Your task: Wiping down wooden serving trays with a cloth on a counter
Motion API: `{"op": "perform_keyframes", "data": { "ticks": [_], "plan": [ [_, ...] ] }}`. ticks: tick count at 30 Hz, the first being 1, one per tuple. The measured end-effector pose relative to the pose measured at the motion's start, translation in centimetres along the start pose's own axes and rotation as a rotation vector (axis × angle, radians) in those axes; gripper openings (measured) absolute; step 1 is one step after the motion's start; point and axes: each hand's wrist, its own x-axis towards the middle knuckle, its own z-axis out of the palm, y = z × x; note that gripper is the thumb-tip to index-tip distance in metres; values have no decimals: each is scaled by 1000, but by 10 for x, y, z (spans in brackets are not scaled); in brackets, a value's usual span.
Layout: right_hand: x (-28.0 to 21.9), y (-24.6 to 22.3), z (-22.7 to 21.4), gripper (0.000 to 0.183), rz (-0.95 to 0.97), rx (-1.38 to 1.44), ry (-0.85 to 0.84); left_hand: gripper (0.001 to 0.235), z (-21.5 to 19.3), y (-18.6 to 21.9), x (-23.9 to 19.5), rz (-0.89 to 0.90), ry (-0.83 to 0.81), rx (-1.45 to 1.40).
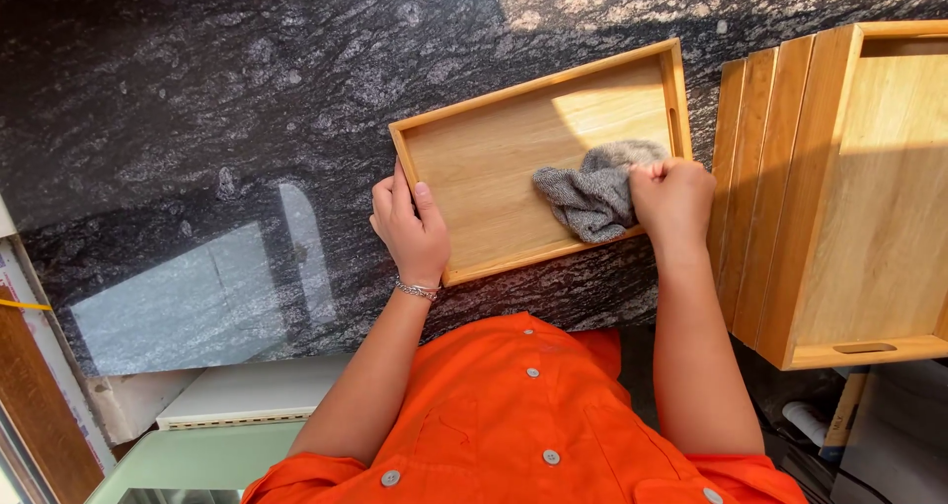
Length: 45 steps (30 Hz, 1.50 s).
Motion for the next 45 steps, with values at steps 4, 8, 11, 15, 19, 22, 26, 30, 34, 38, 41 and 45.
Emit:
{"op": "perform_keyframes", "data": {
  "ticks": [4,8,11,15,19,22,26,30,34,38,41,45],
  "plan": [
    [21,14,4,26,-16,-20,10,45,0,0,1,5,-10,-10],
    [16,9,-8,28,4,-45,-140,45,-2,1,1,-8,2,-16],
    [36,11,1,32,22,-51,-164,45,0,-1,1,-4,5,-14],
    [26,-29,-28,33,166,-39,-288,45,1,-3,2,20,5,-8],
    [9,-42,-40,26,288,74,-371,45,-1,-1,0,-5,2,-23],
    [23,-45,-38,29,309,76,-338,45,2,-2,0,8,5,-19],
    [9,-61,-53,25,363,161,-354,46,-1,-4,-3,-10,-5,-17],
    [8,-43,-46,24,358,172,-346,45,0,0,0,-13,5,-35],
    [27,-42,-30,24,360,199,-300,46,4,-2,1,-7,-2,-26],
    [4,-56,-49,20,385,229,-308,46,-2,-2,-1,-19,-10,-26],
    [7,-56,-49,20,386,235,-290,45,0,0,1,-13,2,-27],
    [10,-57,-45,21,364,203,-283,45,-1,0,1,-20,-5,-35]
  ]
}}
